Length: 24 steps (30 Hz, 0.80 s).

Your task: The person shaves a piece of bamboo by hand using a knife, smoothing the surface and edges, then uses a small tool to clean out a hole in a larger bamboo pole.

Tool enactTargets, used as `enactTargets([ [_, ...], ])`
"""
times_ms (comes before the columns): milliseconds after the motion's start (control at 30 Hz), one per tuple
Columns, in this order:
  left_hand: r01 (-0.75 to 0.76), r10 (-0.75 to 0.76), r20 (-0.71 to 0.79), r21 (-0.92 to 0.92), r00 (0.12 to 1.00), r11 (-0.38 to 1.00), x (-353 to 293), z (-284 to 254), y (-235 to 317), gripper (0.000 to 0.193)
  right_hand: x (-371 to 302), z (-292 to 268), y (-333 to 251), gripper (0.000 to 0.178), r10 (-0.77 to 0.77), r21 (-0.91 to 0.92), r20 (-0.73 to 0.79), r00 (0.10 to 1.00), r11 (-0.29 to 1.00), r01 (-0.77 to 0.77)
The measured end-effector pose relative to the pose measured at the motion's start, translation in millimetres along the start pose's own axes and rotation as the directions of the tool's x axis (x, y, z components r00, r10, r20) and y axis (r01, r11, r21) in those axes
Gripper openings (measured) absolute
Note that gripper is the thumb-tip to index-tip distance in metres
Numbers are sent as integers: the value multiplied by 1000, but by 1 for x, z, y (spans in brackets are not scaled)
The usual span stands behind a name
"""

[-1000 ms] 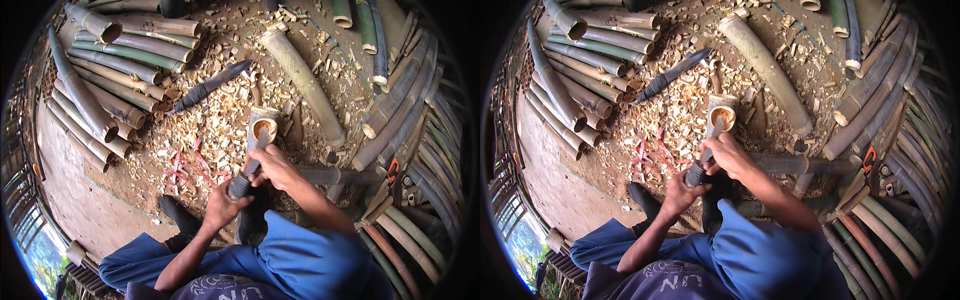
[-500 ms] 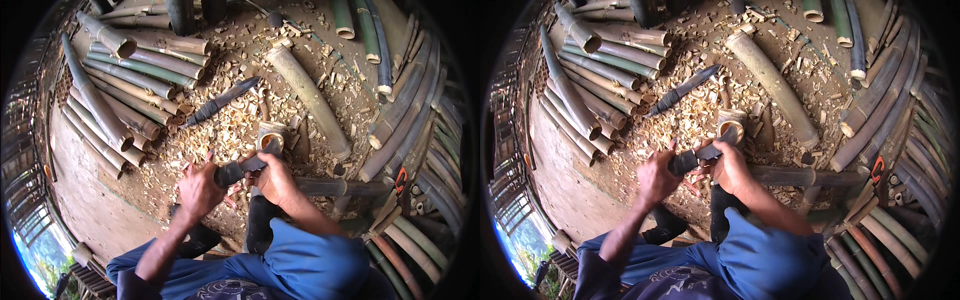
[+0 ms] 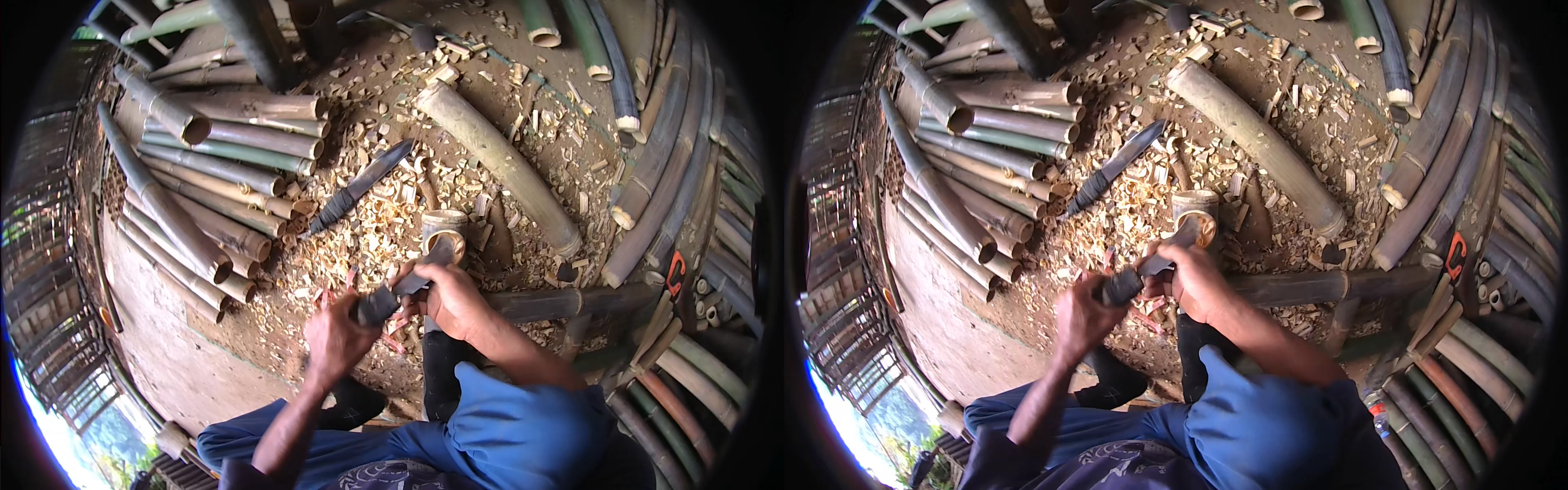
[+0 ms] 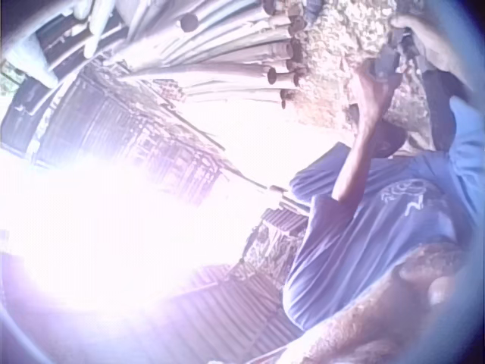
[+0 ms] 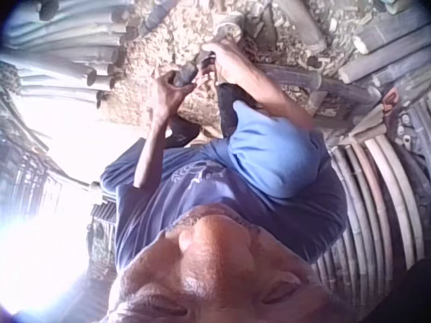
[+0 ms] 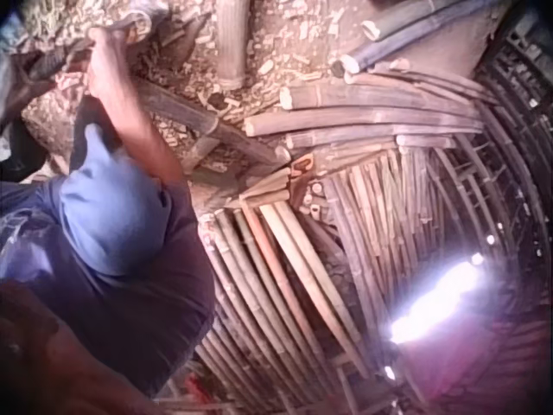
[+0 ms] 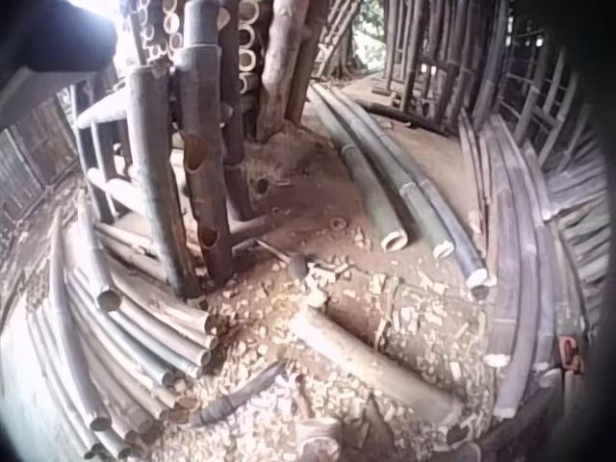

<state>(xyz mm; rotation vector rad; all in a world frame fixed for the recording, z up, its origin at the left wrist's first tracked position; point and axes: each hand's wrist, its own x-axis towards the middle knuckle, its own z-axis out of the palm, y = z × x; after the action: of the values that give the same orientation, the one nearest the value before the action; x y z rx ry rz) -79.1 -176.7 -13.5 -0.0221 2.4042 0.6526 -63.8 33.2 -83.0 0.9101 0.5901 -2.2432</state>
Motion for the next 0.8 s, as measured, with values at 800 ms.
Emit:
enactTargets([
  [800, -275, 195, 197, 594, 961, 756, 65, -79, 108, 12, 5, 3, -7, 18, -100, 573, 82, 992, 819, 35],
])
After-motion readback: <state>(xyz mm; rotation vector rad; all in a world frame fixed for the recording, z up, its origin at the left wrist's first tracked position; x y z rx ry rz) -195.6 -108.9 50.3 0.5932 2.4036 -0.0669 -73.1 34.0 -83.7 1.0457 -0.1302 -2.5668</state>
